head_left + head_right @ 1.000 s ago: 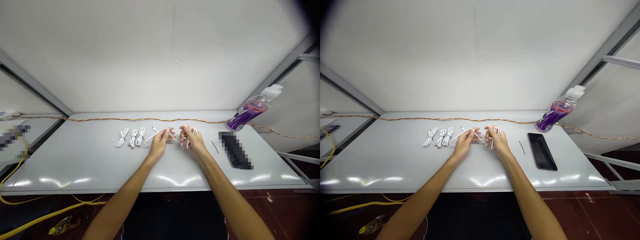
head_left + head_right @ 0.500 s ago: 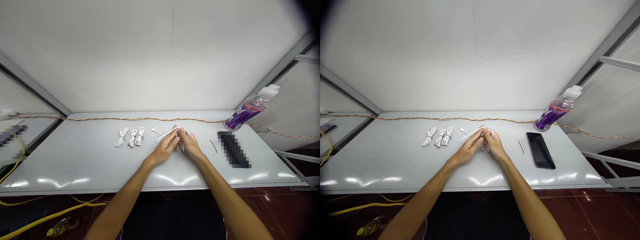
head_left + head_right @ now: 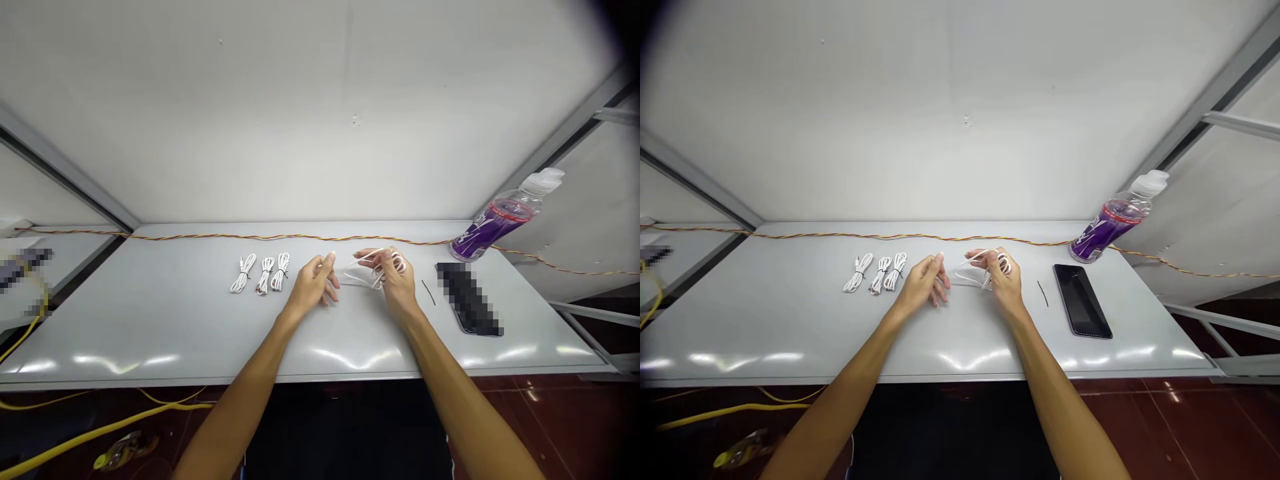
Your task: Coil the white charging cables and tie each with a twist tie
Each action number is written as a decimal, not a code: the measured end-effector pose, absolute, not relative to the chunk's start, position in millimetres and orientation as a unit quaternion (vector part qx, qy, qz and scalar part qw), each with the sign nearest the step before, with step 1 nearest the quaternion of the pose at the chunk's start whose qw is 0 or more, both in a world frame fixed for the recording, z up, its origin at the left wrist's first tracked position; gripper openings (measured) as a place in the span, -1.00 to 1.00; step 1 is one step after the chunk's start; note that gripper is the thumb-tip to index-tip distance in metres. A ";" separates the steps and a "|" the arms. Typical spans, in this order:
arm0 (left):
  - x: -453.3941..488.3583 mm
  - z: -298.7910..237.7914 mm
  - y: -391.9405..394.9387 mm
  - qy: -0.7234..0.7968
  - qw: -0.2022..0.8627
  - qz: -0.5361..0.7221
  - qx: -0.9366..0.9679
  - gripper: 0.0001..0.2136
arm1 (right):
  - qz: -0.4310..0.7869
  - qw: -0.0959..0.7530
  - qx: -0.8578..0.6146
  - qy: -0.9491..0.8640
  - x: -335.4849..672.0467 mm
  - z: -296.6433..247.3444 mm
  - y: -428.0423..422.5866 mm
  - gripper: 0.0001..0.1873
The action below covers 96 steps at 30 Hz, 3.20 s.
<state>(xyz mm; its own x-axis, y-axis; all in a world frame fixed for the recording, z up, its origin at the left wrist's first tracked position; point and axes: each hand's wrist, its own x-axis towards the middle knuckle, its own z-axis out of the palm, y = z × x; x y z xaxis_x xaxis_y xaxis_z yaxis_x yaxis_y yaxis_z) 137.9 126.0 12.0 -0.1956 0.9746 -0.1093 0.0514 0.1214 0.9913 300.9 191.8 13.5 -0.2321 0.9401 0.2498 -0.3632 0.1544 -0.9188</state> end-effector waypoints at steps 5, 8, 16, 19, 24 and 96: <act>146.6 3.5 125.9 0.529 0.527 0.436 0.502 -0.53 | 0.656 0.520 -0.281 -0.470 297.7 14.1 188.0 -0.62; 150.5 -0.4 123.8 0.492 0.568 0.416 0.512 -0.57 | 0.713 0.481 -0.261 -0.439 296.6 13.1 187.1 -0.60; 158.2 10.4 118.1 0.398 0.729 0.420 0.365 -0.63 | 0.775 0.398 -0.171 -0.461 297.0 17.2 175.6 -0.74; 158.3 9.1 120.6 0.396 0.722 0.457 0.337 -0.61 | 0.782 0.387 -0.146 -0.467 298.6 20.2 173.2 -0.72; 151.6 -1.5 127.4 0.426 0.658 0.545 0.297 -0.43 | 0.739 0.434 -0.166 -0.488 300.2 17.4 177.8 -0.73; 156.6 -8.3 128.2 0.462 0.577 0.475 0.477 -0.60 | 0.113 0.175 -0.622 -0.755 431.9 10.7 217.2 -0.74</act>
<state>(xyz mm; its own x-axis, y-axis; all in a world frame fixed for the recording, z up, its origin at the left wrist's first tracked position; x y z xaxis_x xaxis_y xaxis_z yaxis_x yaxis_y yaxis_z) 156.6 128.2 -8.3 0.1213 0.9895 -0.0792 -0.1071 0.0924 0.9899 431.9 217.2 10.7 -0.1647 0.9786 0.1232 0.8995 0.2002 -0.3882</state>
